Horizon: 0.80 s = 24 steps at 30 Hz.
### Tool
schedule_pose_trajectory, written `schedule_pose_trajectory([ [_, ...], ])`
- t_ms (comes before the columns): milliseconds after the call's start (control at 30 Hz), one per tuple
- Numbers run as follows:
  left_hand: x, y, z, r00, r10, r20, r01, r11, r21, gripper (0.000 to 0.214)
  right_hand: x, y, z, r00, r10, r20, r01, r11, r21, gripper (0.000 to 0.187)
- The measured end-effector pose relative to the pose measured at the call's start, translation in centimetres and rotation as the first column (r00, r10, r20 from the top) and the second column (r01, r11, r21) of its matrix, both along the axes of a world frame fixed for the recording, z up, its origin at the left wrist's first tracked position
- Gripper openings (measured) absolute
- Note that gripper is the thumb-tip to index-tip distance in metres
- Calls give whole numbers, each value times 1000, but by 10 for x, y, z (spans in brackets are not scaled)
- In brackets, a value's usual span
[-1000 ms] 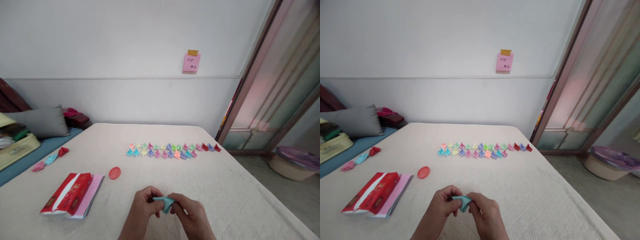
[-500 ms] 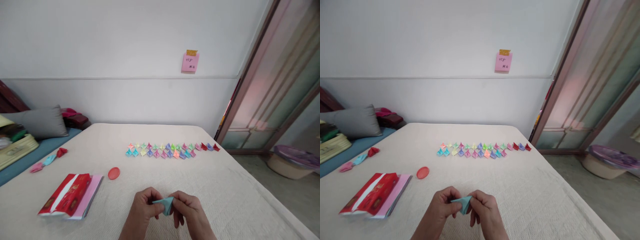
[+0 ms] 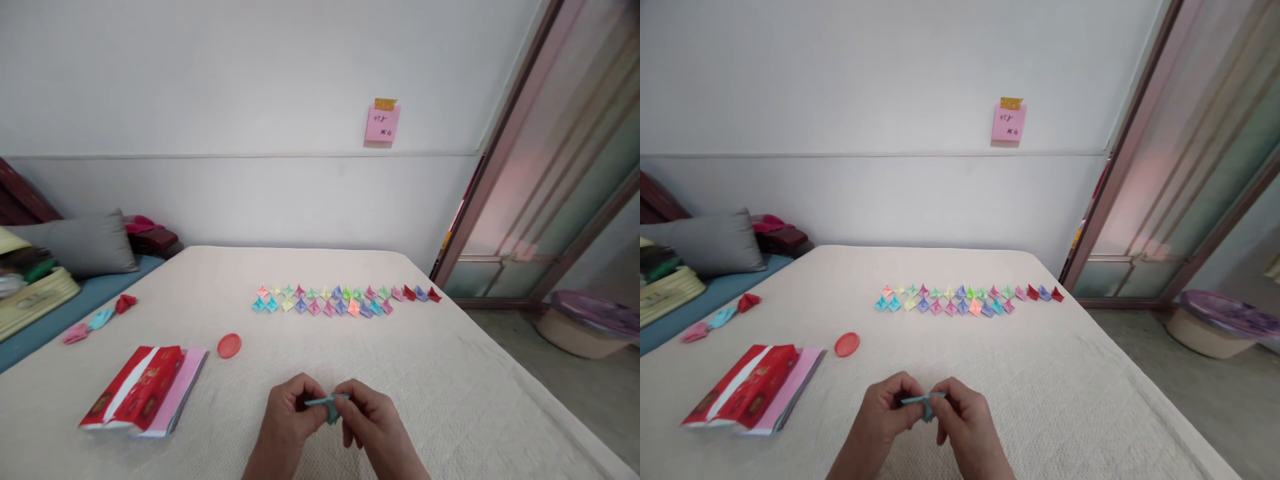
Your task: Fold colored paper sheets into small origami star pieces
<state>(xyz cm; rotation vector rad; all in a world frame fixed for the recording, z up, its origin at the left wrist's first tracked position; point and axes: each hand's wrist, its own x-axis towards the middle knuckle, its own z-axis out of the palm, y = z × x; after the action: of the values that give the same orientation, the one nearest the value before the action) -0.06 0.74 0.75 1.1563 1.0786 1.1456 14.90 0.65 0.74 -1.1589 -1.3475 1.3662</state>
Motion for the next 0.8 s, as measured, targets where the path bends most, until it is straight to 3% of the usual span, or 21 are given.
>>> schedule_pose_trajectory([
  [133,2,-1,-3,1000,-20,23,19,999,41,10,2,1,-5,996,-22,85,18,999,45,26],
  [300,2,-2,3,995,-100,26,101,995,-8,19,6,4,-7,997,18,78,-29,990,141,26],
  [467,2,-2,6,996,-55,-64,55,998,-4,25,7,5,-11,991,14,133,-40,981,190,27],
  [800,3,-5,-7,966,47,-255,4,981,194,21,6,3,-7,991,18,134,-42,982,182,27],
])
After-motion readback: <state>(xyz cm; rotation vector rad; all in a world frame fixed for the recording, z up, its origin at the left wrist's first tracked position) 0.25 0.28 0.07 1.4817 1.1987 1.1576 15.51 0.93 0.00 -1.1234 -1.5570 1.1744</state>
